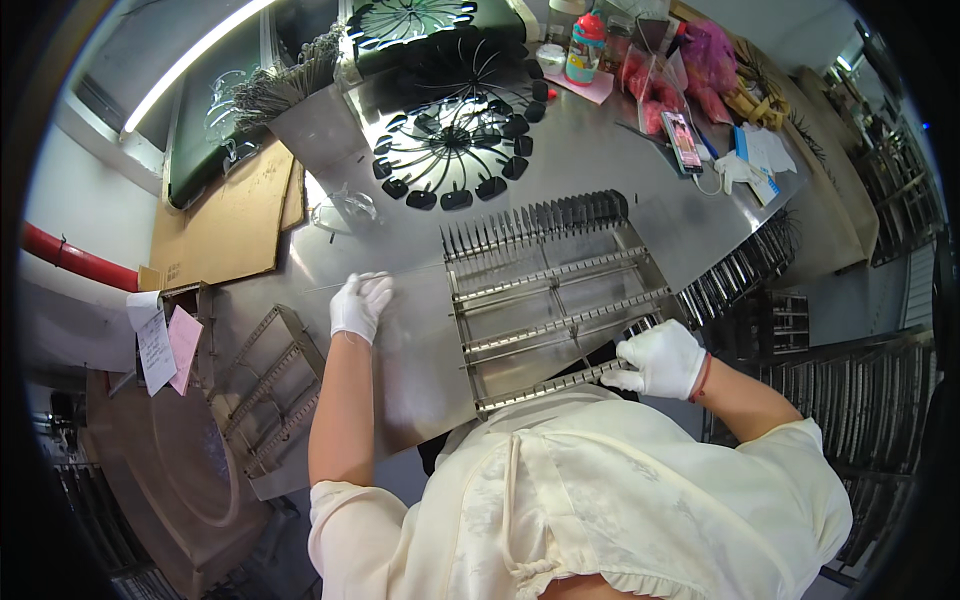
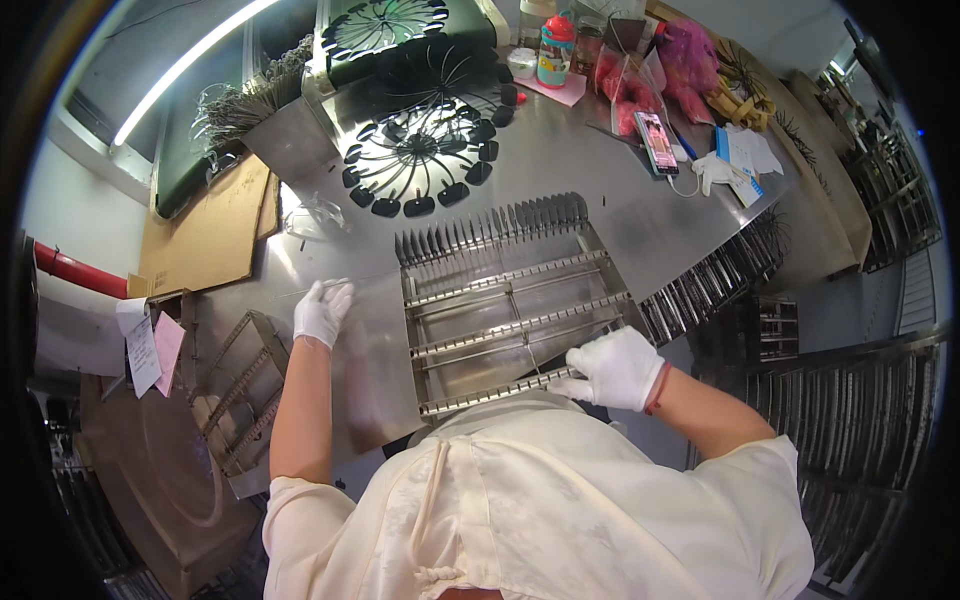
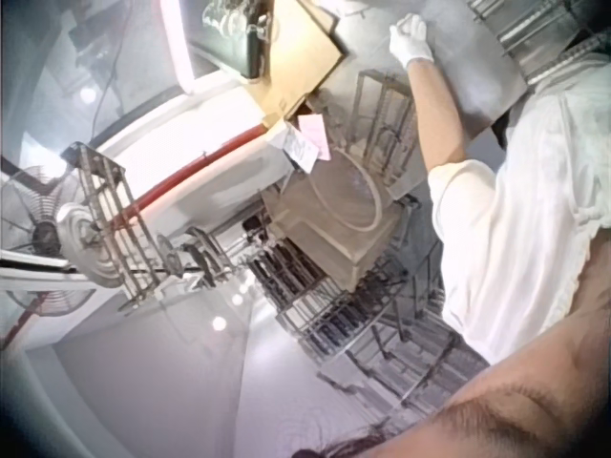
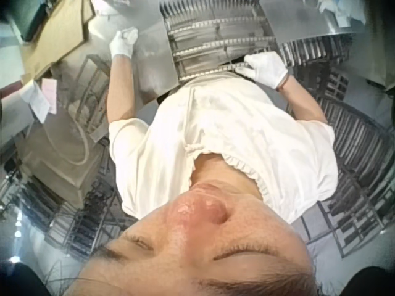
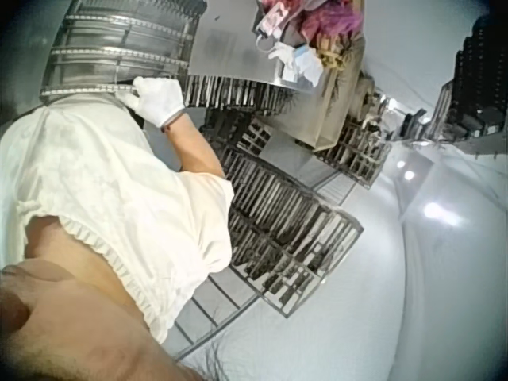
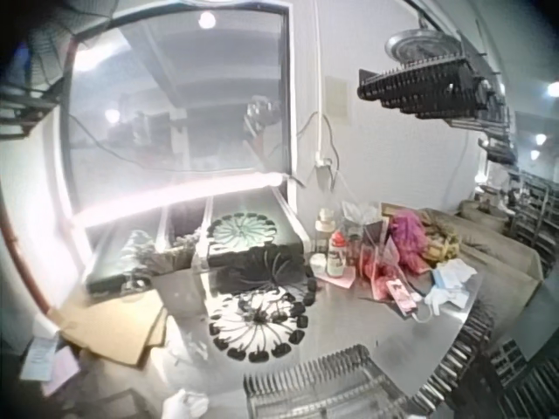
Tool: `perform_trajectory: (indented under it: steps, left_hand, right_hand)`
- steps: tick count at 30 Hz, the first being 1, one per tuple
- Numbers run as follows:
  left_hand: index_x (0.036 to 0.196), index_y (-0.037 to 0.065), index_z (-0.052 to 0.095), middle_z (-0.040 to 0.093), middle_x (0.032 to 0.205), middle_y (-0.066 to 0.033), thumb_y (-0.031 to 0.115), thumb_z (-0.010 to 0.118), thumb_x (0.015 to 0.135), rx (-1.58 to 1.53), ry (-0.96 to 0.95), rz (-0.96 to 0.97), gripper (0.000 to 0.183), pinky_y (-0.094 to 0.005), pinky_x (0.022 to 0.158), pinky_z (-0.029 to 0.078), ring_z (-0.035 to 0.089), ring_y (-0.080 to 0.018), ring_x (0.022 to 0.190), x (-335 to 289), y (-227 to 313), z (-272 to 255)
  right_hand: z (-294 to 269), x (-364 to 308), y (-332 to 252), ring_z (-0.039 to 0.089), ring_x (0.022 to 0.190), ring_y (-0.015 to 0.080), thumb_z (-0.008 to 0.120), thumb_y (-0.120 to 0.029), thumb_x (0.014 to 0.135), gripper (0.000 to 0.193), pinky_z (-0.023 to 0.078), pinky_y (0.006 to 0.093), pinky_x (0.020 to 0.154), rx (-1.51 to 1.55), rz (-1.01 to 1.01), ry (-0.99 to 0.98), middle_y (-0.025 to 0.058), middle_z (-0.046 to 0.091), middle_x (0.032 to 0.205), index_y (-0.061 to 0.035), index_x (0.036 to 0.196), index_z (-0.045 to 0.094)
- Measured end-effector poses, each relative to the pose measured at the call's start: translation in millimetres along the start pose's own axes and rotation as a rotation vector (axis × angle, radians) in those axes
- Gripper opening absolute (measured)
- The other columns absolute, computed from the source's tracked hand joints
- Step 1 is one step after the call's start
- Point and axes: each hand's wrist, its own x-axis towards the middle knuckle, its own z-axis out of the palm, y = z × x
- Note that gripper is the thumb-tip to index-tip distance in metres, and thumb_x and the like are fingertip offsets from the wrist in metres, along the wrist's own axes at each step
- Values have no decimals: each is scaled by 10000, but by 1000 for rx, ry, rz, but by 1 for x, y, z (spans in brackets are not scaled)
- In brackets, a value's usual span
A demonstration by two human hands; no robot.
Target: The person assembles light fixture components by inserting black plastic parts into metal racks and handling clear plastic rings. They repeatedly pick up parts, align them, and place them into the racks on a stainless steel workbench.
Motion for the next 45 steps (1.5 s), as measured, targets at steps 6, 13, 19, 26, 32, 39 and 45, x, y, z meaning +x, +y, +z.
perform_trajectory:
  steps: [6, 13, 19, 26, 32, 39, 45]
  left_hand:
    - [982, 30, 596, 675, 900, -110, 337, 520, 1077, 186, -285, -122, 330, -312, 612, 563, 678, -215, 753, 2, -29, 39]
    - [1013, 71, 631, 650, 831, -30, 460, 561, 1060, -311, 148, 105, 398, -229, 527, 472, 599, -127, 655, 8, -37, 25]
    - [1088, 6, 617, 708, 977, -116, 299, 502, 1097, -268, 21, 55, 315, -311, 630, 604, 705, -210, 787, 22, -31, 1]
    - [1108, -5, 628, 723, 972, -146, 247, 487, 1097, -156, -24, 141, 290, -339, 652, 626, 729, -241, 800, 10, -23, 12]
    - [976, 59, 640, 611, 709, 25, 321, 619, 1052, -238, -51, -39, 272, -224, 491, 485, 561, -106, 557, 24, -48, 43]
    - [931, 34, 659, 561, 697, 2, 314, 666, 1025, 72, 221, 303, 296, -241, 492, 418, 508, -103, 567, -7, -29, 39]
    - [1282, -61, 667, 743, 1146, -198, 335, 554, 1057, 824, 260, 610, 469, -364, 1008, 488, 685, -284, 1136, -4, -44, 41]
  right_hand:
    - [-9, 15, -3, 654, 549, 317, 600, -579, 959, 549, 516, 428, 539, 8, -70, -3, 109, 616, 580, -109, 676, 624]
    - [-3, 16, -6, 651, 559, 322, 596, -581, 955, 553, 511, 437, 542, -4, -42, -5, 114, 615, 589, -104, 677, 617]
    - [2, 19, -5, 671, 582, 333, 557, -604, 971, 580, 526, 442, 558, 12, -57, -47, 129, 638, 606, -94, 705, 628]
    - [0, 19, -2, 639, 556, 311, 645, -548, 930, 514, 494, 435, 535, 27, -79, 56, 97, 601, 577, -112, 662, 599]
    - [0, 23, -6, 667, 571, 329, 571, -581, 969, 560, 520, 437, 548, 38, -71, -28, 128, 629, 588, -97, 694, 627]
    - [21, 25, -1, 688, 635, 355, 592, -529, 966, 490, 537, 458, 582, 55, -96, -39, 138, 669, 668, -86, 762, 644]
    - [49, 43, -8, 671, 612, 371, 607, -532, 961, 514, 532, 493, 582, 137, -87, -14, 158, 638, 627, -69, 741, 652]
